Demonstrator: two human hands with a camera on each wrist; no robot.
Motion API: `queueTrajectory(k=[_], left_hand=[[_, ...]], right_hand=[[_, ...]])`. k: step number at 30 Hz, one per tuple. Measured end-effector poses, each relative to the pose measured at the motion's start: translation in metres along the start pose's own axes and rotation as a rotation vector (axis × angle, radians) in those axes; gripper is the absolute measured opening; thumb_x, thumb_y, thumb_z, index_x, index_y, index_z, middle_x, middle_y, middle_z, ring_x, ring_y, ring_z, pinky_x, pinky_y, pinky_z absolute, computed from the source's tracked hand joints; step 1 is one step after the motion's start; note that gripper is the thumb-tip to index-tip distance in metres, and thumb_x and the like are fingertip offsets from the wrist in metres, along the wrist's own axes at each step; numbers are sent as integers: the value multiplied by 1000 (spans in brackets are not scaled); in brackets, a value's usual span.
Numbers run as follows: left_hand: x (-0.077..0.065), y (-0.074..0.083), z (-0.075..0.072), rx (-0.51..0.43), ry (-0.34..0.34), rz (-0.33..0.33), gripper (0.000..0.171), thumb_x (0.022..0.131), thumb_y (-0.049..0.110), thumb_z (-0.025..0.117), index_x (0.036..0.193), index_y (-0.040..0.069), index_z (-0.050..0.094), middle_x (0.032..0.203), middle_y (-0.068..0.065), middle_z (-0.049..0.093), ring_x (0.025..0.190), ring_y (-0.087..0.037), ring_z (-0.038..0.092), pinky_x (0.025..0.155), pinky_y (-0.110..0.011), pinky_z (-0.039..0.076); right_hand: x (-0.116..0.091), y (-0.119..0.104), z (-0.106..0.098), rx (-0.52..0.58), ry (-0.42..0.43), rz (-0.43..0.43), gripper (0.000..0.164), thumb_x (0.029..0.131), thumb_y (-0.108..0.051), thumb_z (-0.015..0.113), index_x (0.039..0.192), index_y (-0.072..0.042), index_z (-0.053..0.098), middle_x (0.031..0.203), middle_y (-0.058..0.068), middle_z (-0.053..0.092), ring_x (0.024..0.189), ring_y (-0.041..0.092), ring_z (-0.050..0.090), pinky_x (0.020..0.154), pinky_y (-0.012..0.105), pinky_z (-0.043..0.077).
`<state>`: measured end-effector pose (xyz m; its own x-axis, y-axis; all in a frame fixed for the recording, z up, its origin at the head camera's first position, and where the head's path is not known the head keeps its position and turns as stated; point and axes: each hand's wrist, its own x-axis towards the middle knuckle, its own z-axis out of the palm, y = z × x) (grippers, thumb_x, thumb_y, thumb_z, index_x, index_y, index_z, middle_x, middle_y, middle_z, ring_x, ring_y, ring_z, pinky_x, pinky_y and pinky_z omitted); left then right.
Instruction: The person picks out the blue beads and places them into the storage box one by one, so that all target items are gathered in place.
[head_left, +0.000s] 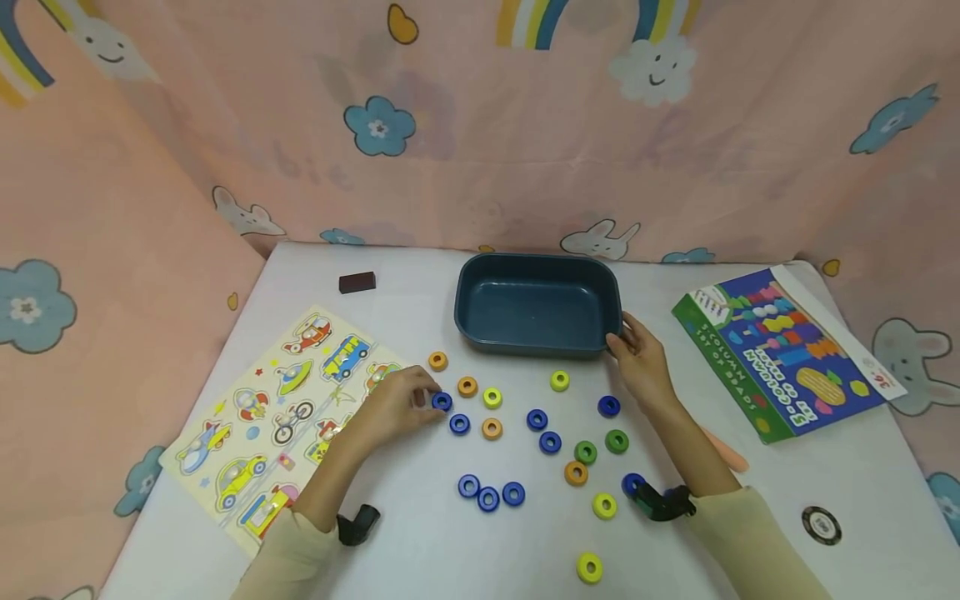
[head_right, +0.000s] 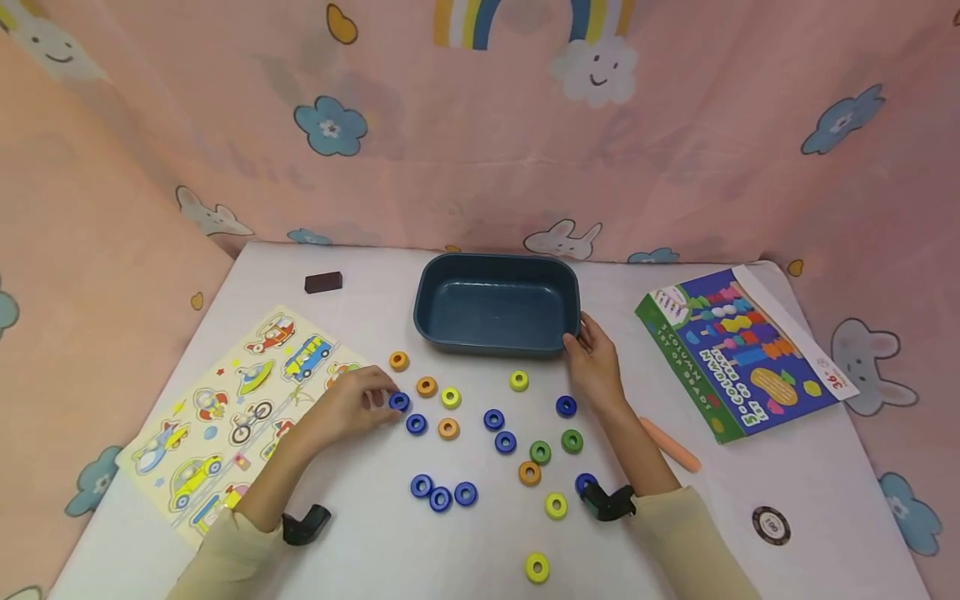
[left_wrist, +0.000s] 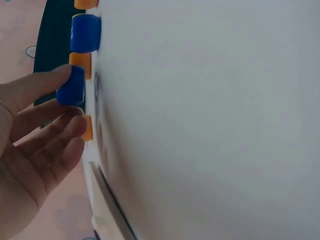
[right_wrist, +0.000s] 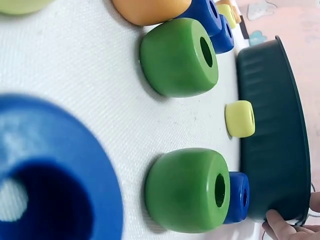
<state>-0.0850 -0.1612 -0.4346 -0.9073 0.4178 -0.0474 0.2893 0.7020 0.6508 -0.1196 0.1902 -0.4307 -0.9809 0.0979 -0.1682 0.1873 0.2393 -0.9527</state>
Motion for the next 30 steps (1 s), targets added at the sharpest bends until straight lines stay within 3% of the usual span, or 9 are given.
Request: queueTrajectory(k=[8,13,23,30], left_hand=[[18,8,-15,-140,91,19,29,74,14,79,100,8,70,87,3,66,78,-12,60,66,-27,52],[37,15,-22,-193,127,78,29,74,13,78,101,7,69,87,3,67,78,-14,61,67,-29,53],[97,37,-31,-338,209,48,32,77,17,77,105,6,68,88,-2,66,79,-15,61,69,-26,53],[133,44,-28,-293,263,32,34,77,19,77,106,5,68,96,-5,67,84,-17,61,73,-26,52]], right_hand=[[0,2,-2,-9,-2,-28,53,99,-11,41,146,-1,17,142,23,30,126,29,39,95,31,40],[0,3,-2,-12,4,-16,53,100,-12,41,146,-3,18,143,22,29,126,28,38,96,32,39],[-1,2,0,6,10,-27,53,99,-8,42,146,-1,19,143,23,30,126,29,38,95,30,40],[-1,5,2,10,4,-47,53,99,-9,42,145,0,19,142,24,31,125,30,39,96,31,40]])
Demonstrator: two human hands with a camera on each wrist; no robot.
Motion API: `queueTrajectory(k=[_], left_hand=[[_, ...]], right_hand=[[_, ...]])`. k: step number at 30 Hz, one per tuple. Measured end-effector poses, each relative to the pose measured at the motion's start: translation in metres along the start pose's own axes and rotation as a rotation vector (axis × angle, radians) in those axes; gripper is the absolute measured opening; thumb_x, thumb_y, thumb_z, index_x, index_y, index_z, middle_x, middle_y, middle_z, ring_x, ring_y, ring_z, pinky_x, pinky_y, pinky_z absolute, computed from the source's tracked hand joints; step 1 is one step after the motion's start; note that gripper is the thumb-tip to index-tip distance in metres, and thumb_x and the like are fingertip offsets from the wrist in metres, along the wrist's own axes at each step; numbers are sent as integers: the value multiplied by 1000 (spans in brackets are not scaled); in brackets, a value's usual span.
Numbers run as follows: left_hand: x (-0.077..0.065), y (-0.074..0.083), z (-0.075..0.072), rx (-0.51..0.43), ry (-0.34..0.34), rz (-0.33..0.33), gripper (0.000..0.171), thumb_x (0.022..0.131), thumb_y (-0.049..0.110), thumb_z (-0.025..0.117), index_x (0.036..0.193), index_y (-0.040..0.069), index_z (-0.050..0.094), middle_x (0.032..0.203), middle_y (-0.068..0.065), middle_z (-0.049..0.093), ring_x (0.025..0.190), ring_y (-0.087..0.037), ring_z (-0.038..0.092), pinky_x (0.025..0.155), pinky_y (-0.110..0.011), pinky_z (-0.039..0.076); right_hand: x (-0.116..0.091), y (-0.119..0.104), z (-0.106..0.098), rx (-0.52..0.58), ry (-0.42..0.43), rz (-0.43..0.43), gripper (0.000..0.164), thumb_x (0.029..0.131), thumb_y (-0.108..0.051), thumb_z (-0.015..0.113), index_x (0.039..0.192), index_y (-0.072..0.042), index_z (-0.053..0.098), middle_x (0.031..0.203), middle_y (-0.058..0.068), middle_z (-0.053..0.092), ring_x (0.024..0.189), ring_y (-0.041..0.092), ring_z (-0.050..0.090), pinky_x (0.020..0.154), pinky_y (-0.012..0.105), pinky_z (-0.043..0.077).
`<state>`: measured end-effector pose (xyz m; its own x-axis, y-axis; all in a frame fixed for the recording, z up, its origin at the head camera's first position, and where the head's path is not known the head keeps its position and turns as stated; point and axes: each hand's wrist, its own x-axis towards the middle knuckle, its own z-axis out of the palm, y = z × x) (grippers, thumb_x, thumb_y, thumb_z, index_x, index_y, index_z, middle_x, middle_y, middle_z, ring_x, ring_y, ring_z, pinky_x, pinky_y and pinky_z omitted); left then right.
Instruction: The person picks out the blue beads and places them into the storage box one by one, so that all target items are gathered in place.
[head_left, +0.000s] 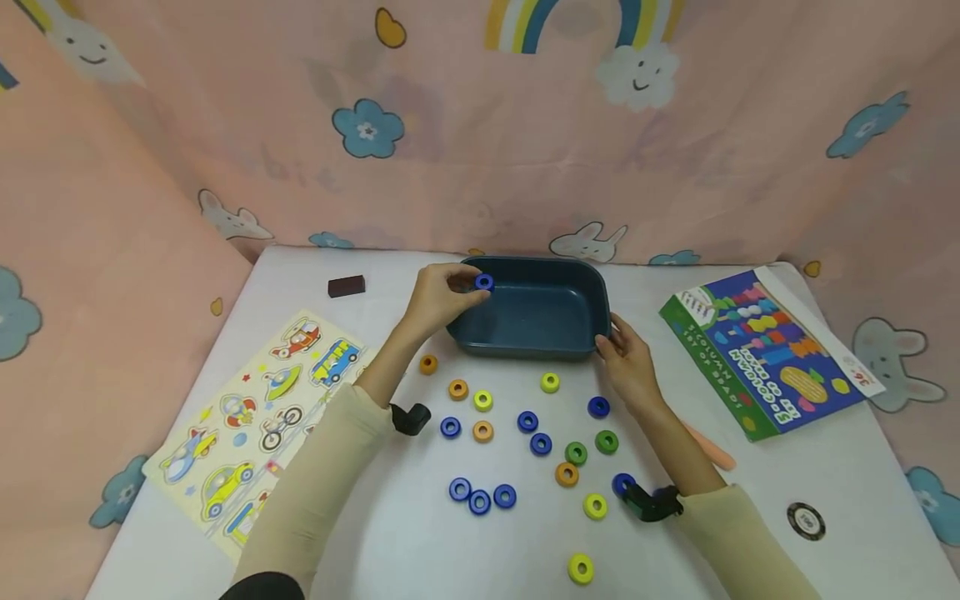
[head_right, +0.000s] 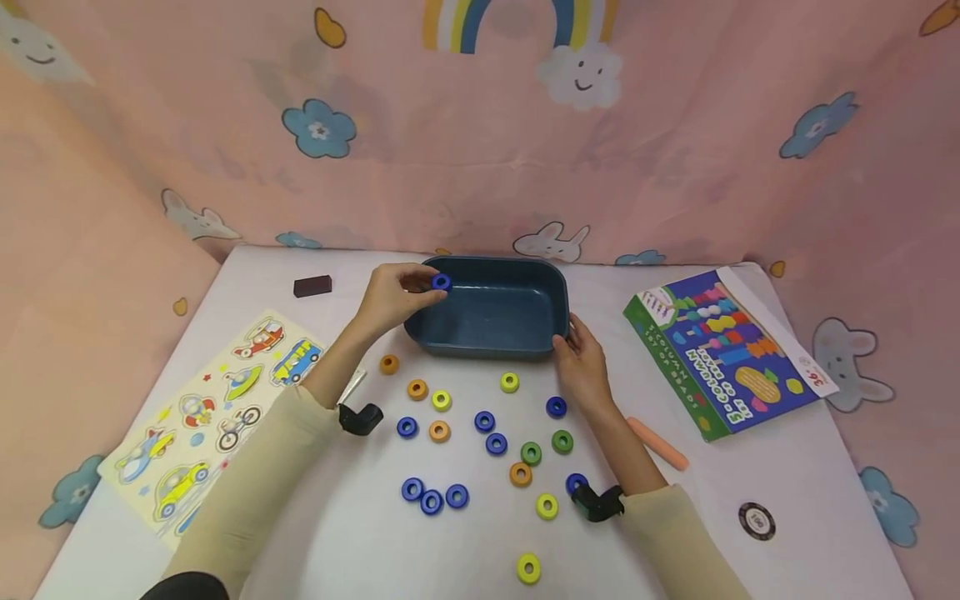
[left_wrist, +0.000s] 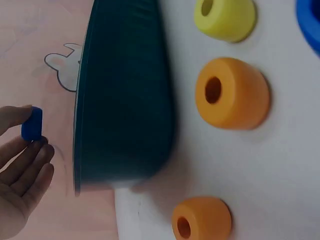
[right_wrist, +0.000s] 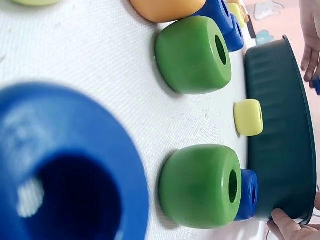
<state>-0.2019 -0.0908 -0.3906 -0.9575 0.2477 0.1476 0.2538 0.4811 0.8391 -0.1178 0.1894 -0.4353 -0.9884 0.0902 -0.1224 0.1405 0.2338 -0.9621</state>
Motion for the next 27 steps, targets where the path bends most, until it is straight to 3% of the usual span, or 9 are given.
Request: queueTrajectory(k=[6,13,21,27], left_hand=[[6,-3,4,31,23,11,42,78,20,76,114,2,64,113,-7,63,101,-22,58,87,-33,48],[-3,-5,-3,36,29,1,47,79,24,75,120,5,61,118,-6,61,109,-21,54,94,-33,42],[-31,-11,-14,-35,9,14,45,79,22,75,119,8,61,114,-7,62,102,-20,57,87,-33,48],[-71,-16,-18,-123,-101,-1,36,79,15,75,113,7,65,106,-11,65,90,-19,61,80,-34,51]], right_hand=[[0,1,2,-8,1,0,52,99,-9,42,146,-2,20,142,23,32,125,29,40,95,30,41],[3,4,1,15,11,1,50,99,-8,42,144,1,22,140,24,34,124,29,41,97,34,39],[5,0,1,-23,-10,30,52,100,-9,40,146,-2,17,143,23,29,127,29,37,98,35,38],[4,-1,2,-20,-6,54,52,100,-8,39,146,-3,16,144,22,27,128,28,35,100,35,36]])
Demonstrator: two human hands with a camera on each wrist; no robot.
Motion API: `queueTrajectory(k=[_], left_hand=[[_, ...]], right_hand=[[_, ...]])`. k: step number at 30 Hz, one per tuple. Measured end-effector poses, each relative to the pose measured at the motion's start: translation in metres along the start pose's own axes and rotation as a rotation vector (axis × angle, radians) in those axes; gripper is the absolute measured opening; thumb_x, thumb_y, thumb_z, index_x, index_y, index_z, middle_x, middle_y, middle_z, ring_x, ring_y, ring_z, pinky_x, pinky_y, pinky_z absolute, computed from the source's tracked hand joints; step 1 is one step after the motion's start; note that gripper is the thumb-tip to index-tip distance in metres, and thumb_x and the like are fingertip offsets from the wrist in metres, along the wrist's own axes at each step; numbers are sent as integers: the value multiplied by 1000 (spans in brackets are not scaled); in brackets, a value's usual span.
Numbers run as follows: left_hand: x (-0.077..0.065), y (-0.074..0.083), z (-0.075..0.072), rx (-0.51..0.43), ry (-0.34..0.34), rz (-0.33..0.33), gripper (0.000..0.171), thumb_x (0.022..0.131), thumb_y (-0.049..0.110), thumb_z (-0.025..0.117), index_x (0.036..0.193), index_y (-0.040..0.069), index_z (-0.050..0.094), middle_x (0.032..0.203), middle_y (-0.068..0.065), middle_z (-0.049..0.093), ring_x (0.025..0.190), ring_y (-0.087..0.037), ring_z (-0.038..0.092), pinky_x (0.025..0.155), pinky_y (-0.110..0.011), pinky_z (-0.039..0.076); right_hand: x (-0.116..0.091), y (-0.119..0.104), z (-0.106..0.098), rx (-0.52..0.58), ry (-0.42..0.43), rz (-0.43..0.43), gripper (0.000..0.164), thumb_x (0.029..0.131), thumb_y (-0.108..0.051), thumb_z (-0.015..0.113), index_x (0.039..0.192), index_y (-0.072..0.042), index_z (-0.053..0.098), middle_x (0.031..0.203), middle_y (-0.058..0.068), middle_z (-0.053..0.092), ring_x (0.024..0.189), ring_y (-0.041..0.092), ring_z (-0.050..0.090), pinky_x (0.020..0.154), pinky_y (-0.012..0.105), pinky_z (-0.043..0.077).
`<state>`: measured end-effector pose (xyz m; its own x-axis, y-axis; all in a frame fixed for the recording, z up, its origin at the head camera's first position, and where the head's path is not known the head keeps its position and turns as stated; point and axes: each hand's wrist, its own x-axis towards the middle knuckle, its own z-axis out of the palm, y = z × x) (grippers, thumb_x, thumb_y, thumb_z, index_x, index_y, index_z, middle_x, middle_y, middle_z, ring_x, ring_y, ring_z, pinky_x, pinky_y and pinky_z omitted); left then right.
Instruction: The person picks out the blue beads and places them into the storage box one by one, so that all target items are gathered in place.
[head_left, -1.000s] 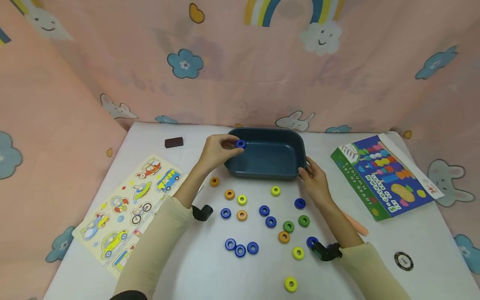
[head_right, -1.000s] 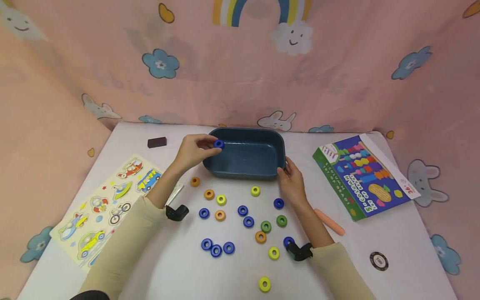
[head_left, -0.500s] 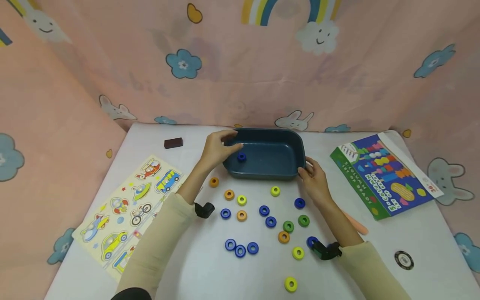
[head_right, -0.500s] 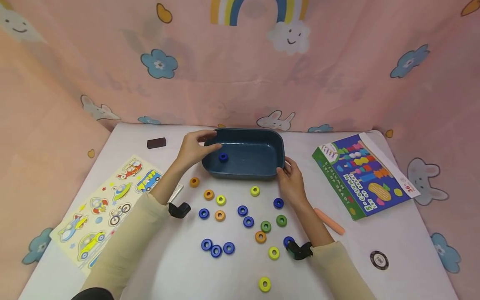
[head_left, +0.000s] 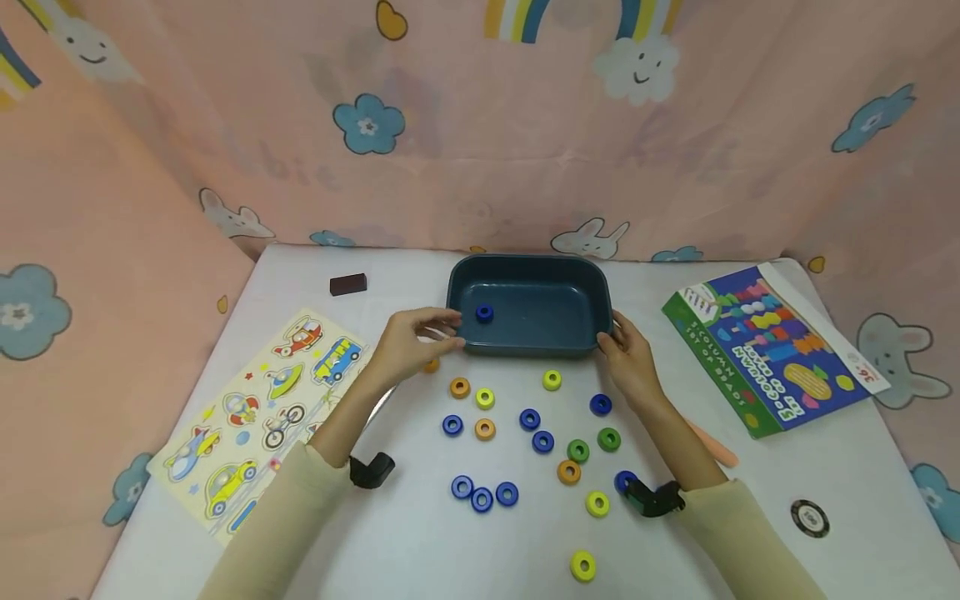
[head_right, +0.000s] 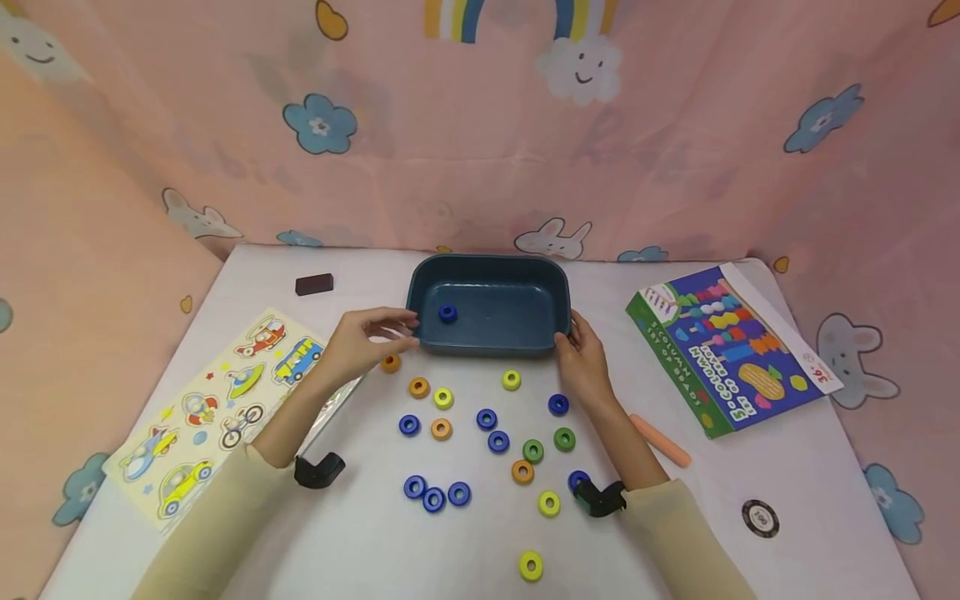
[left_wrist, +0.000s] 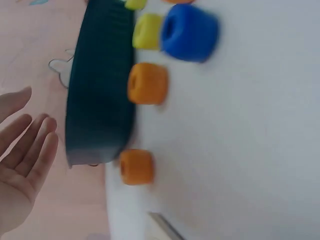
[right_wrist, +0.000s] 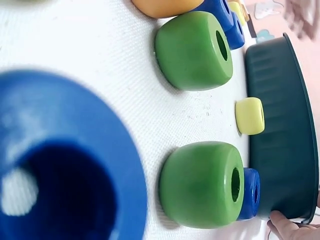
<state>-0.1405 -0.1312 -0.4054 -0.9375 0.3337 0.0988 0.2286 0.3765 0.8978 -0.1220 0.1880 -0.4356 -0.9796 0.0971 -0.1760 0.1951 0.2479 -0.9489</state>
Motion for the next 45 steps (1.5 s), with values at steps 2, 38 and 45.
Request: queueTrajectory(k=[2,38,45], left_hand=[[-16,-3,3,-8,-65,-5,36,79,14,75,112,5,65,104,-12,65,88,-19,61,79,-36,51],[-51,-12,18,7,-71,28,29,71,6,80,99,9,71,93,1,65,82,-21,63,72,-35,53],[-13,6,21,-13,24,80,27,76,11,77,101,7,69,98,-2,64,86,-23,61,74,-38,53]], right_hand=[[-1,1,-1,5,1,0,52,100,-8,39,146,-3,17,144,22,28,128,28,36,100,35,36],[10,-12,-15,-109,-61,-23,51,96,-8,48,142,3,27,140,21,36,126,27,39,98,35,39],[8,-11,-18,-99,-74,22,52,94,-7,53,140,3,31,137,22,40,124,29,42,98,36,39]])
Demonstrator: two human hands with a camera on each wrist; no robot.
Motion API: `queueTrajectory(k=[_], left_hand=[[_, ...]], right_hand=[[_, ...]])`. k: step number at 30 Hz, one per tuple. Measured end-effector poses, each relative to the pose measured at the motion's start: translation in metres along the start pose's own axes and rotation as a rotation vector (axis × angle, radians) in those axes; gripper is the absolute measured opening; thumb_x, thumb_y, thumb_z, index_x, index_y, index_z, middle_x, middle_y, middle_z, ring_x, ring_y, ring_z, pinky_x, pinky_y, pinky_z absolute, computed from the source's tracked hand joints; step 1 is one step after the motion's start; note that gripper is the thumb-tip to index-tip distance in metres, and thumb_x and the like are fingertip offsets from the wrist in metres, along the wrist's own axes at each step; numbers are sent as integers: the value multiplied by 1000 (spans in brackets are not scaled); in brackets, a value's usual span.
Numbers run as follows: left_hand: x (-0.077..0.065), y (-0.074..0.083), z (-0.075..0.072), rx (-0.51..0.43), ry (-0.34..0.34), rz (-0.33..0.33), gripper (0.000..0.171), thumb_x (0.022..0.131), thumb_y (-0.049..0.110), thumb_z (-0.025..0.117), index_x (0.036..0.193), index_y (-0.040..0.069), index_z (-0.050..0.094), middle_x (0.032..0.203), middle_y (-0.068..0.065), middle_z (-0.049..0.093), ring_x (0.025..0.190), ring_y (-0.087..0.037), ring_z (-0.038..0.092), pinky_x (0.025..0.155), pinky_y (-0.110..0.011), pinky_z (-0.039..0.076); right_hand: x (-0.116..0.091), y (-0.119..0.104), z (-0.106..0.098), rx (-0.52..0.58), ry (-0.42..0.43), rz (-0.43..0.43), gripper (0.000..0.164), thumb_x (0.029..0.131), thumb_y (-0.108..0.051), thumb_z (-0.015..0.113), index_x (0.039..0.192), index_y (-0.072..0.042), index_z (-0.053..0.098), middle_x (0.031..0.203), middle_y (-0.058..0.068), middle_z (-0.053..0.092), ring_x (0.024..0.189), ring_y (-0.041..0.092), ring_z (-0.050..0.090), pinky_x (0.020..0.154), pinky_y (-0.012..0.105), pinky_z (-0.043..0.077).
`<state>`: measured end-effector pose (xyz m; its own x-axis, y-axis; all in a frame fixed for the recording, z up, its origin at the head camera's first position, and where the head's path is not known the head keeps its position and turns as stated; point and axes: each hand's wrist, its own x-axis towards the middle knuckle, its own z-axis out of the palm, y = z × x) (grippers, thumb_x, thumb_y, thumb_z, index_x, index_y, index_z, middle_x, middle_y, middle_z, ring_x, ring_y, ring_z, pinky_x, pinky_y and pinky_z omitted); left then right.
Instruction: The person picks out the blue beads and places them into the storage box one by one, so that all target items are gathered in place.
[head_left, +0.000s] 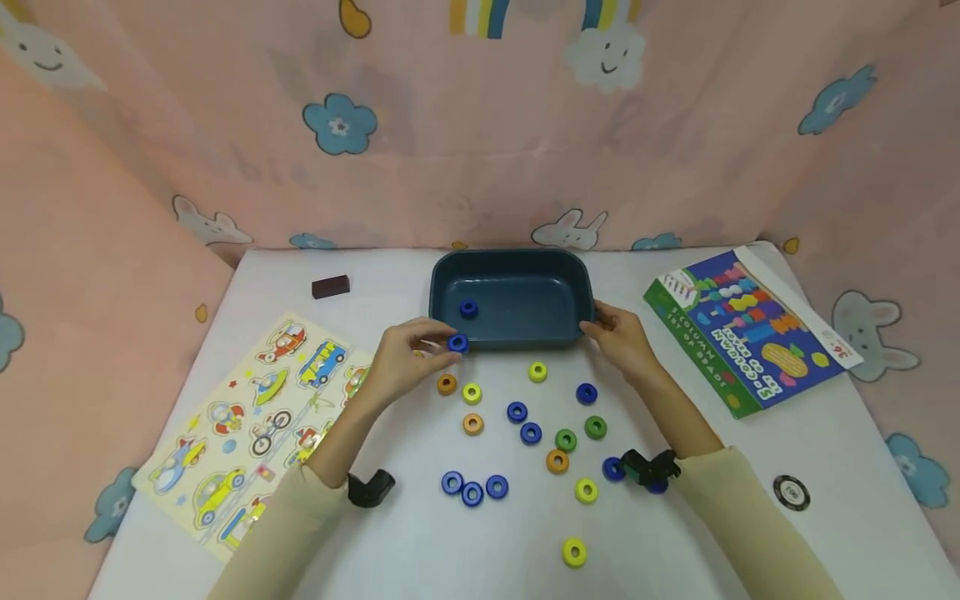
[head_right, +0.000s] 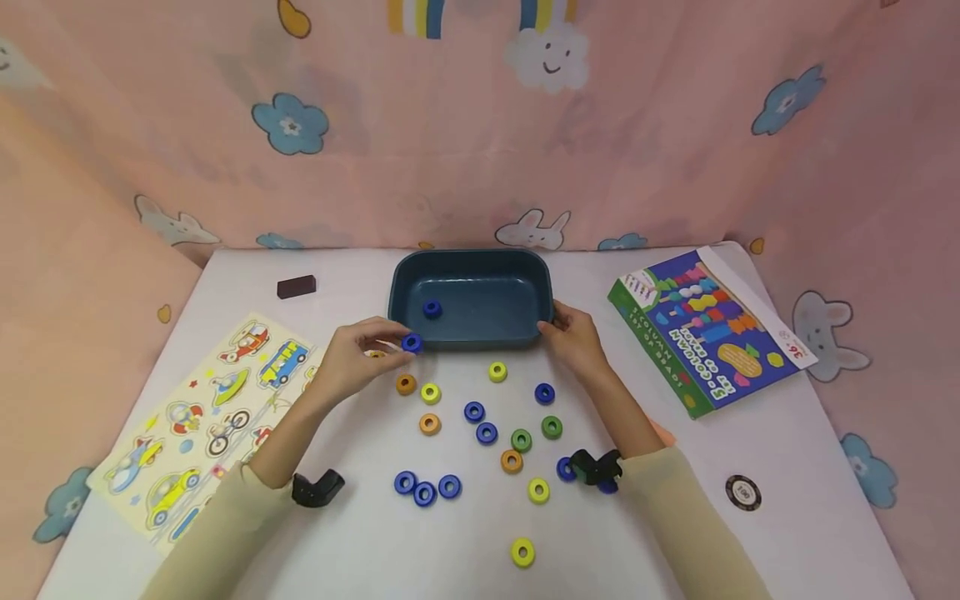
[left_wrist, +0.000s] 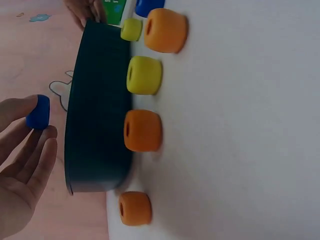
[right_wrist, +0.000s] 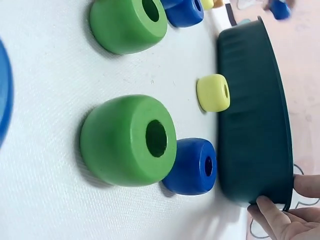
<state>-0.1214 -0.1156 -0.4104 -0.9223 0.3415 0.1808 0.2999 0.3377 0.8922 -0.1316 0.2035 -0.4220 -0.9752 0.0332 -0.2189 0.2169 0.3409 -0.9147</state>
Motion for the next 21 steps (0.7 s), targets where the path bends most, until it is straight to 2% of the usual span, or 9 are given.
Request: queueTrajectory(k=[5,11,16,21], left_hand=[[26,3,8,9,75,-1,29,75,9,77,103,4,68,100,-4,64,84,-23,62,71,-32,54],[50,-1,16,59,118,-3,30,76,10,77,104,3,68,96,-4,65,81,-17,62,68,-24,53],[60,-1,19,86,130,15,35,77,13,77,108,5,66,102,-7,65,91,-21,60,78,-33,51],[64,1,19,55,149,48,43,77,13,77,116,3,62,110,-9,62,102,-24,56,88,-41,47]], right_hand=[[-1,6,4,23,-17,21,53,94,-8,53,140,3,31,138,20,39,125,28,40,98,35,39],[-3,9,9,-5,0,33,53,94,-10,53,142,0,31,139,19,39,126,28,39,97,34,40],[-3,6,8,-49,22,38,54,95,-12,53,143,-3,30,141,17,38,127,27,38,97,35,41],[-1,3,3,-62,32,2,53,95,-11,52,143,-1,29,141,18,37,127,28,38,97,35,41]])
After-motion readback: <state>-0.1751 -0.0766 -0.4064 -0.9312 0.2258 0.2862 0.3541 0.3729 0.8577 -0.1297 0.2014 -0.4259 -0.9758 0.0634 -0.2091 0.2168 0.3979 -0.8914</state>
